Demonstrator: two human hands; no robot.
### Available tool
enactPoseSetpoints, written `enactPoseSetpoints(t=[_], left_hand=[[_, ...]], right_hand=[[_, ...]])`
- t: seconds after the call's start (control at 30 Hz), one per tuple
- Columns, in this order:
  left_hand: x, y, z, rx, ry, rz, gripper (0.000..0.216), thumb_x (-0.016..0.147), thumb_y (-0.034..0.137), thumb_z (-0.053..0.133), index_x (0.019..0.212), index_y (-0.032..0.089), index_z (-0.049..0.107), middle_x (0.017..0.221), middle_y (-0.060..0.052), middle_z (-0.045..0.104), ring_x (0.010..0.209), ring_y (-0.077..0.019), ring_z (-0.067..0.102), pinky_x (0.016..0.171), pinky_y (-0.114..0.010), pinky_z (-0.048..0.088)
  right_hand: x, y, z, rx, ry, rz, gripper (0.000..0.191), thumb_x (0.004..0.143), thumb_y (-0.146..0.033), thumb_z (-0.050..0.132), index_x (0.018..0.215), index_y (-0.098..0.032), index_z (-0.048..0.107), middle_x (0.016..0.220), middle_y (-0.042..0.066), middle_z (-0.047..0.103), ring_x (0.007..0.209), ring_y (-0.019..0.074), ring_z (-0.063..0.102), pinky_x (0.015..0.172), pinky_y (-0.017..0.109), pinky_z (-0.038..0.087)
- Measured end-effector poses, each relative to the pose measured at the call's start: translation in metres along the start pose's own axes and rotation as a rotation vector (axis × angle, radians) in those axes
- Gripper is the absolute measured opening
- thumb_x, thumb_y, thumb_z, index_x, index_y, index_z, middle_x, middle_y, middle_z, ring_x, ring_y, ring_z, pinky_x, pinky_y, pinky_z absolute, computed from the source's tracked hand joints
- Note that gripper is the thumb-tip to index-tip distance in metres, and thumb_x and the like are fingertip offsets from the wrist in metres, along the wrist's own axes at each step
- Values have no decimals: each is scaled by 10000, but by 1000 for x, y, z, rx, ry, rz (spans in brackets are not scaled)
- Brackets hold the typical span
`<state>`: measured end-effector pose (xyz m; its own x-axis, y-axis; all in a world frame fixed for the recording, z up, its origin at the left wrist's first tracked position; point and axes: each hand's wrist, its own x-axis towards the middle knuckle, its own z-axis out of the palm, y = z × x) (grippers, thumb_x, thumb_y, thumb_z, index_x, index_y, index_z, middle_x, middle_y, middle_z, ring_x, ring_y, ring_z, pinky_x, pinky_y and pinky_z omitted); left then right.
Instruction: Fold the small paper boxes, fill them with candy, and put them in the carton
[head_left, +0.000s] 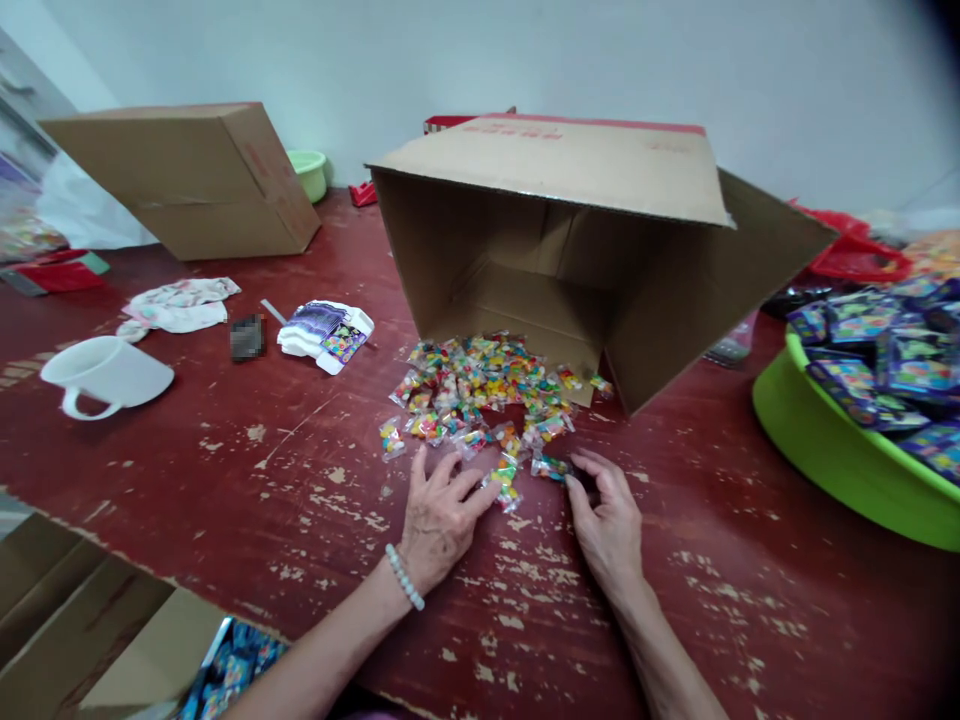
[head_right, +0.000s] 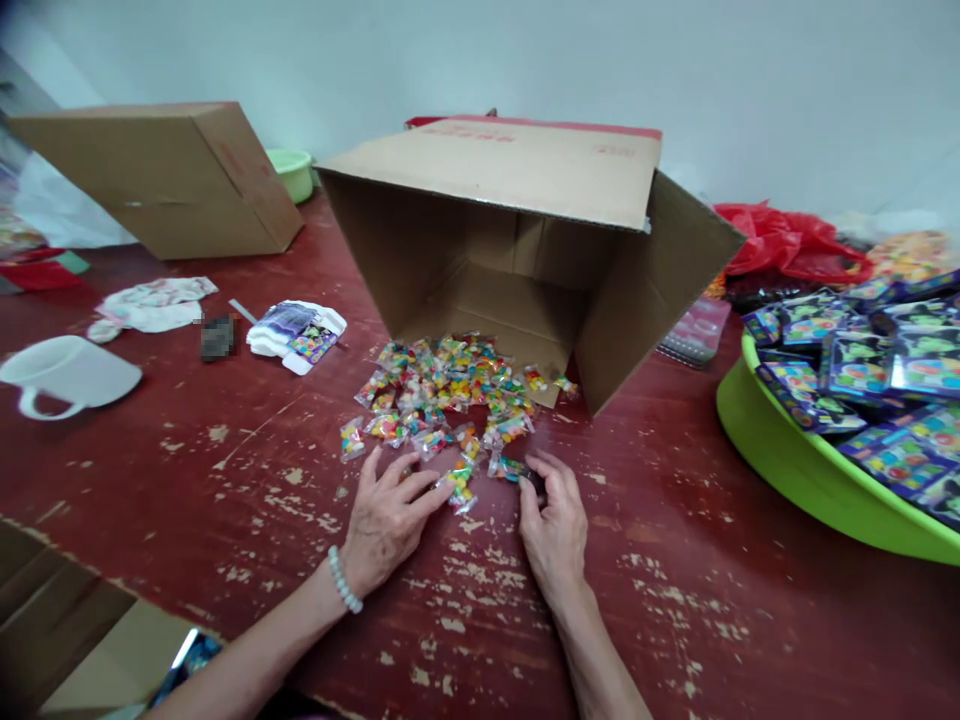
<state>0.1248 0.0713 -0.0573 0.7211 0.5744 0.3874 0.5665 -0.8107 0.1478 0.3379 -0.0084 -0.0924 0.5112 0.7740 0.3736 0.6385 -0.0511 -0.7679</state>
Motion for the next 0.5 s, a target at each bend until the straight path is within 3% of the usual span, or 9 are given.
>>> enactPoseSetpoints(t=[0.2,0.4,0.5], left_hand=[[-12,-3,-1,-24,97,-7,246,899,155,564,1024,306,712,974,13,757,1067,-276,595,1081,-655,201],[-12,-1,-3,-42,144,-13,228,903,163,577,1018,302,716,939,23,767,1021,-241,624,1111,-624,174],[-13,0,-3,-44,152,-8,227,911,175,570,1031,304,713,935,24,769,1014,-244,632,1112,-625,167]], right_hand=[[-1,-1,2,-47,30,-70,221,932,-291,522,1088,-202,649,1154,119,632,1087,261,592,949,460,475],[-2,-8,1,-113,49,-289,188,916,-197,542,1057,-217,664,1011,93,662,960,245,611,845,435,499],[-5,-15,2,-105,-18,-396,181,887,-160,581,1025,-230,675,976,77,667,939,238,604,837,416,504]])
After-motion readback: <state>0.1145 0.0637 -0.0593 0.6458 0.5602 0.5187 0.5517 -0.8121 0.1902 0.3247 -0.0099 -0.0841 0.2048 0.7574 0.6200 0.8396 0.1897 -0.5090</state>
